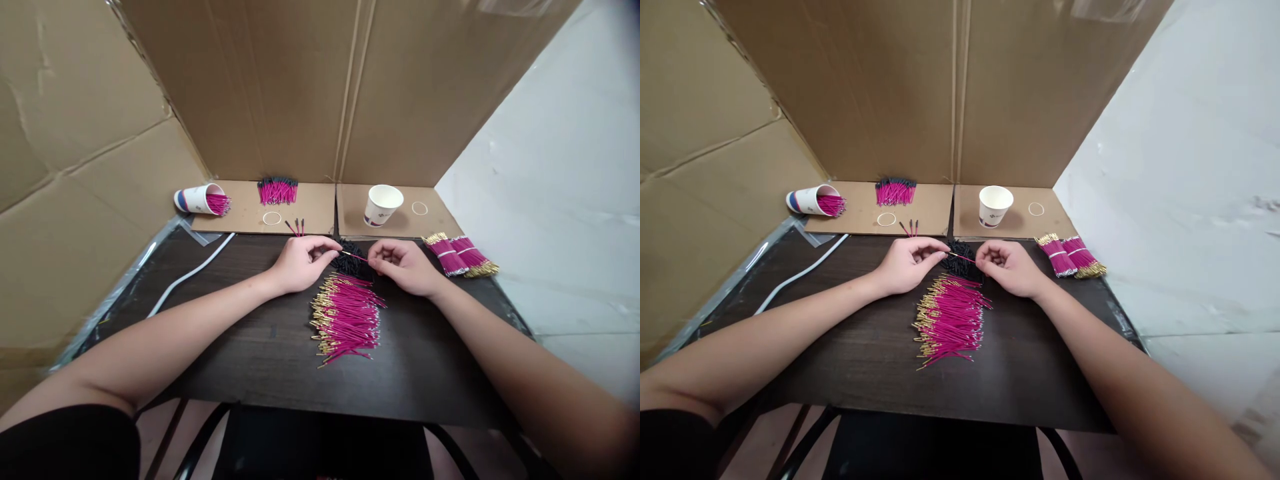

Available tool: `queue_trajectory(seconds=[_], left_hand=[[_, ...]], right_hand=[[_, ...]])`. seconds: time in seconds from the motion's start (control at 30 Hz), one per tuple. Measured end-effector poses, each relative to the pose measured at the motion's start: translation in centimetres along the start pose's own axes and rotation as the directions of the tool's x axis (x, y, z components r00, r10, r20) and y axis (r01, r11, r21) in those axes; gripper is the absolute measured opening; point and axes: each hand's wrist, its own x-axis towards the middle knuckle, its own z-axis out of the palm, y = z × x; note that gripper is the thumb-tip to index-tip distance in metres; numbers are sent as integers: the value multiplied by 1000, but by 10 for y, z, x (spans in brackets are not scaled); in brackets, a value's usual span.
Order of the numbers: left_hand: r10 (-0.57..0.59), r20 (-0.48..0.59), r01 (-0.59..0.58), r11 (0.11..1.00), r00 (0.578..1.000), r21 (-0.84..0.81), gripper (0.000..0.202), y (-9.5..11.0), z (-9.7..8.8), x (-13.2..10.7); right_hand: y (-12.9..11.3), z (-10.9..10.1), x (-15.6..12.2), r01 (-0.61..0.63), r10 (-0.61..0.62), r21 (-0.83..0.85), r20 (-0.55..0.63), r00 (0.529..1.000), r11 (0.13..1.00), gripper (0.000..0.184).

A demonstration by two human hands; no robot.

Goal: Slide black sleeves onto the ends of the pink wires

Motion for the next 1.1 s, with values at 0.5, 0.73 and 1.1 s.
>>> queue_trajectory(seconds=[0.5,0.73,1.1], left_hand=[[79,33,-81,994,996,76,21,5,0,-3],[89,34,-91,994,995,60,19,8,-1,-5],[-217,71,225,857,974,-463,39,31,11,-5]], right_hand=[[0,10,-3,42,-49,-74,-104,993,996,31],[-1,12,-1,39,-45,-46,-129,991,998,32],[-37,39,-12,34,30,280,-219,975,959,41]])
